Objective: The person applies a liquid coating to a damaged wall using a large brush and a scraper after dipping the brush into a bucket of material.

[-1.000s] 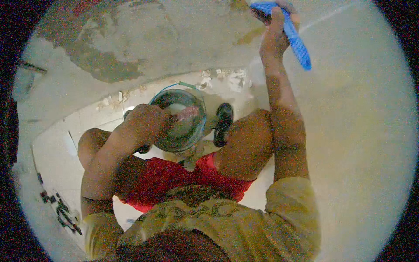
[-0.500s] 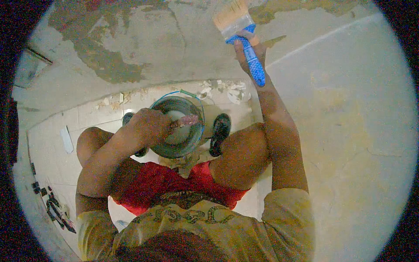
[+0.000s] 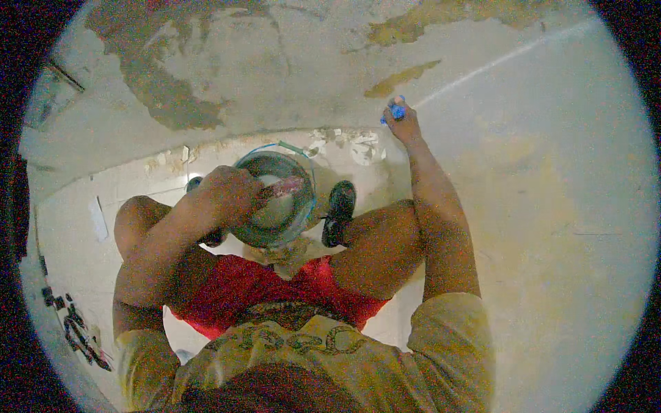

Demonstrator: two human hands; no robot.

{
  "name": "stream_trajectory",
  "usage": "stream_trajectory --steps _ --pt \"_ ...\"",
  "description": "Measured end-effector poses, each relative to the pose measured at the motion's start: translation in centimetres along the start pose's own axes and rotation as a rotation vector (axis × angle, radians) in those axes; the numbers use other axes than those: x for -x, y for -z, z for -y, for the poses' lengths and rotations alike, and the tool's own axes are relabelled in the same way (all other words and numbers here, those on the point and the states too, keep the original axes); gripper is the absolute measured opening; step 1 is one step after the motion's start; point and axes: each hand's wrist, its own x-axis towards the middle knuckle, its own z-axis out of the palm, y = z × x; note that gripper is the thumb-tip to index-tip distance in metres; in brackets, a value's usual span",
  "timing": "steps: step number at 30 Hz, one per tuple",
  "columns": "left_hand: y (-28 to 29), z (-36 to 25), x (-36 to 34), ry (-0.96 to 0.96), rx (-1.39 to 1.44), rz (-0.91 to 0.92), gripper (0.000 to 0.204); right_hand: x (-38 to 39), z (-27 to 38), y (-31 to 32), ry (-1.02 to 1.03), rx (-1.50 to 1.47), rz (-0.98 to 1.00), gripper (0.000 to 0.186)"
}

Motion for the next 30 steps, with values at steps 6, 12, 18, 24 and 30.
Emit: stream_trajectory --steps 6,12,18,24,30 --pt "-0.1 -0.4 -0.4 -0.031 -0.038 0.058 0.023 -4.0 6.3 -5.7 -0.085 -0.307 -0.048 0.011" --pt "-0.5 -1.1 -0.8 -0.032 0.017 0.020 0.021 -5.3 14.7 -7.3 -0.023 -0.213 0.017 0.020" --pt "-0.5 -1.4 -0.9 -0.079 -0.009 0.016 0.020 -4.0 21.0 -9.5 0.502 0.108 0.357 0.027" --pt "-0.6 -2.1 -0.9 -0.060 -0.048 0.040 0.018 -4.8 24.4 -10.9 0.399 0.076 0.537 0.030" --pt "-0.1 -2.4 -0.7 -0.054 -0.026 0.095 0.019 -4.8 18.5 -6.7 0.444 0.279 0.302 0.024"
